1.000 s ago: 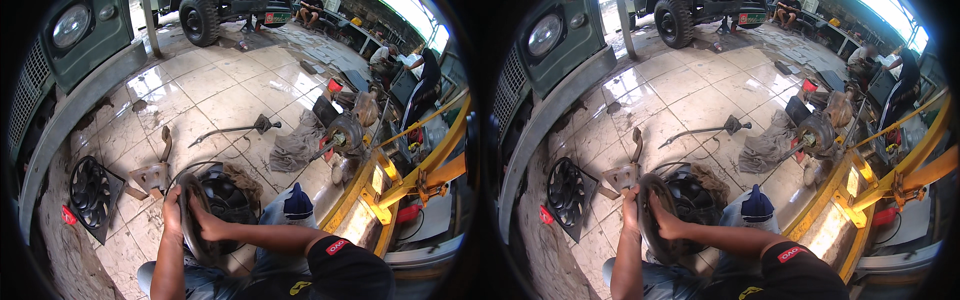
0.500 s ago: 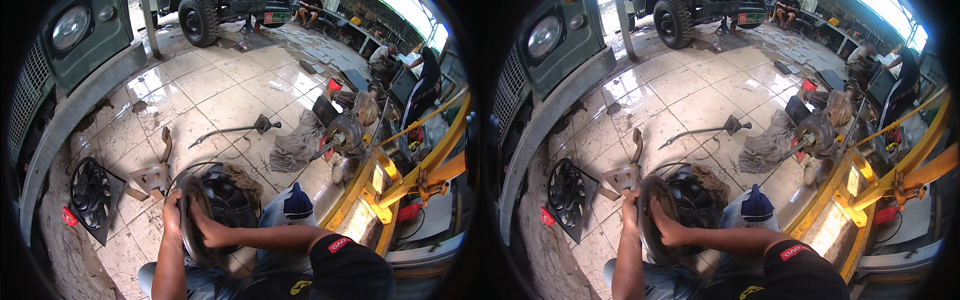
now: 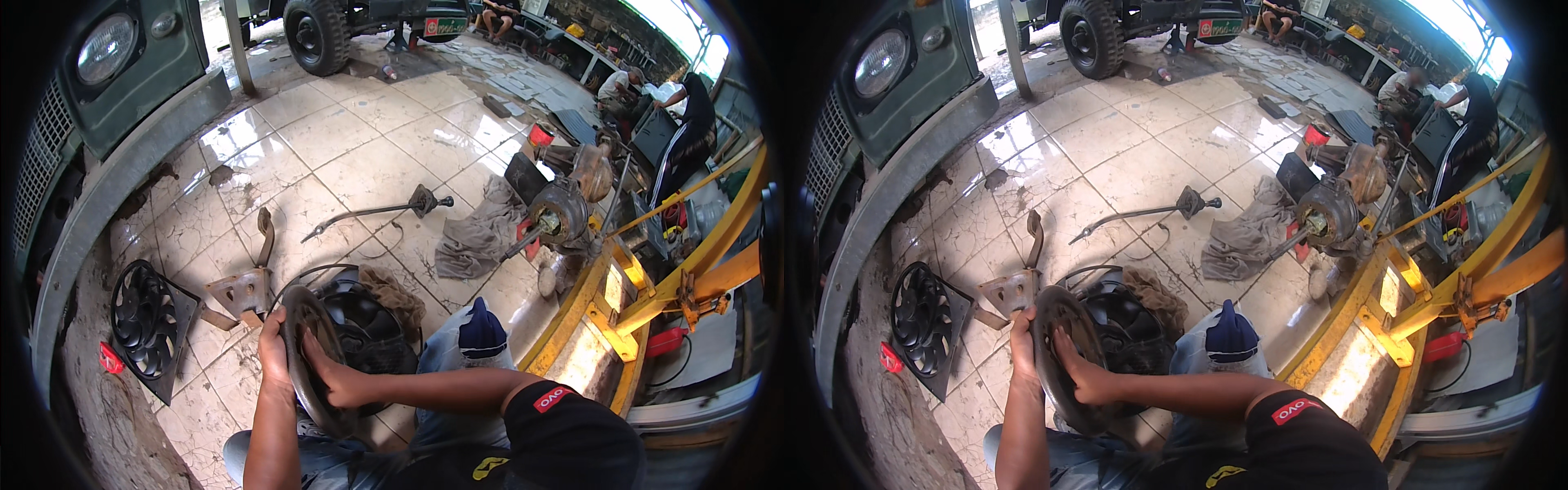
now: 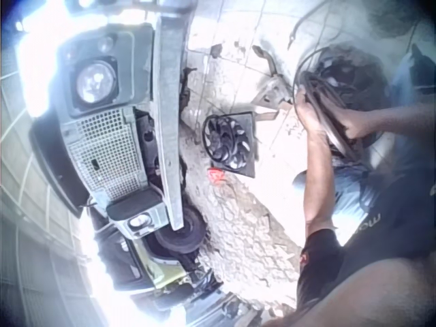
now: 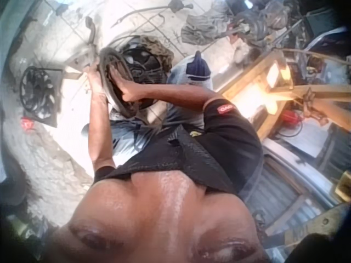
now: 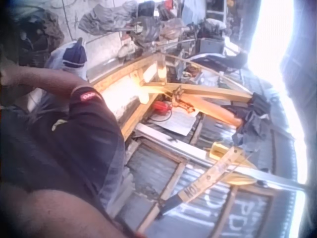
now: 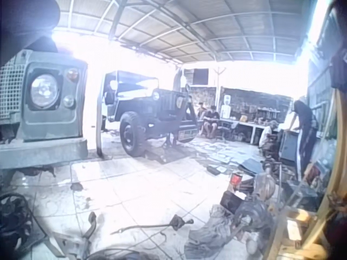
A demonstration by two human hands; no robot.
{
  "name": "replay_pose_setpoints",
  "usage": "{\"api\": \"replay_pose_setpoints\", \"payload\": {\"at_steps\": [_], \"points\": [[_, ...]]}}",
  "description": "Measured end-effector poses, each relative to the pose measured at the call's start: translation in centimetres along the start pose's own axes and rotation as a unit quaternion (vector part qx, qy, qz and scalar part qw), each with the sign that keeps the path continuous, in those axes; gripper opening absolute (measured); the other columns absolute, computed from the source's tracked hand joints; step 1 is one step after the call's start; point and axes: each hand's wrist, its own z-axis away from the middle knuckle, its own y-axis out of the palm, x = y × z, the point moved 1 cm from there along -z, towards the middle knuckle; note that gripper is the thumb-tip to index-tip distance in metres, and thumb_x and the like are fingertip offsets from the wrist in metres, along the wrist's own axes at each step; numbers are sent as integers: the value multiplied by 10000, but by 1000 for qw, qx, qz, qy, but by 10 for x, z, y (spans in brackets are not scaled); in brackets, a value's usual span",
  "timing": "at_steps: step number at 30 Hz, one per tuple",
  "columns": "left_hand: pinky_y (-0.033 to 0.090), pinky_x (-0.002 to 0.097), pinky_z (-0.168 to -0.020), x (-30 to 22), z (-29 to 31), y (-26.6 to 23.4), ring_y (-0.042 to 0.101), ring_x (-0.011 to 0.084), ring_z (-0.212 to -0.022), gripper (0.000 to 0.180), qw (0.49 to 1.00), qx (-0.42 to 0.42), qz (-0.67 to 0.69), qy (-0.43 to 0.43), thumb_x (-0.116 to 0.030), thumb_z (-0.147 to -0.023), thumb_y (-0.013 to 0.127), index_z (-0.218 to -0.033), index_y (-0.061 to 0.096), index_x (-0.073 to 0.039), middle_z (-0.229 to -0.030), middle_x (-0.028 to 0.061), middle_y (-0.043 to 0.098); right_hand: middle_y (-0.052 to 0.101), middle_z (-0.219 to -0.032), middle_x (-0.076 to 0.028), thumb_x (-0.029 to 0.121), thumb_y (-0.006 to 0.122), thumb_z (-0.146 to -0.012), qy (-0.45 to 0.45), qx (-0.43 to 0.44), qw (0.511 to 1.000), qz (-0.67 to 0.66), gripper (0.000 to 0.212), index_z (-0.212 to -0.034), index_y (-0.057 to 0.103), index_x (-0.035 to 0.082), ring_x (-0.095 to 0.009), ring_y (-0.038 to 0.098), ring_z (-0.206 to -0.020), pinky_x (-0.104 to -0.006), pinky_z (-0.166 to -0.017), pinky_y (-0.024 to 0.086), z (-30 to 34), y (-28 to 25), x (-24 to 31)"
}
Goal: The person sits on the floor and scrubs a brake disc with a cloth, rotating it to clean different areas. The person continues wiping the disc surface repeatedly throughout the clip.
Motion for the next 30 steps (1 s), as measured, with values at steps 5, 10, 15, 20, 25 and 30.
{"api": "replay_pose_setpoints", "payload": {"at_steps": [5, 10, 15, 20, 25, 30], "points": [[519, 346, -668, 4, 7, 14, 601, 216, -679, 283, 1000, 25, 10, 4, -304, -876, 587, -936, 621, -29, -797, 103, 632, -128, -1543, -330, 68, 590, -733, 5, -49, 999, -7, 1077, -1463, -189, -75, -407, -141, -1456, -429, -1189, -33, -9, -1, -22], [514, 331, -701, 1, 4, 5, 604, 220, -714, 283, 1000, -13, 10, 7, -294, -876, 587, -946, 625, -22, -804, 102, 633, -129, -1542, -331, 33, 587, -722, -13, -10, 1000, 12, 1077, -1465, -186, -72, -412, -135, -1456, -429, -1189, -33, 0, 1, 0], [512, 328, -702, 3, 10, 15, 605, 211, -722, 274, 1000, 2, -2, 16, -295, -885, 578, -929, 618, -27, -806, 99, 631, -130, -1544, -327, -5, 539, -693, 9, -37, 999, -29, 1058, -1468, -178, -73, -398, -154, -1456, -415, -1187, -45, -9, -4, -9], [510, 329, -724, -3, 5, 3, 611, 212, -737, 291, 1000, -3, -3, 3, -284, -900, 557, -963, 626, -8, -836, 106, 643, -116, -1551, -317, -20, 534, -685, -9, -3, 1000, -16, 1066, -1477, -179, -54, -393, -135, -1461, -411, -1190, -30, 0, 0, 5], [503, 315, -703, 3, 5, 12, 599, 205, -719, 269, 999, 8, -5, 43, -279, -900, 555, -925, 621, -19, -819, 93, 635, -119, -1552, -312, 43, 621, -751, 10, -39, 999, -21, 1086, -1472, -186, -58, -391, -125, -1463, -416, -1191, -18, -16, -9, -9], [496, 306, -726, -4, 6, 4, 601, 208, -750, 274, 999, -7, -33, 7, -275, -894, 557, -940, 628, -14, -841, 93, 639, -111, -1552, -314, 47, 634, -739, -18, -20, 1000, 10, 1102, -1470, -183, -64, -407, -112, -1462, -422, -1192, -19, -4, -3, 10]]}}
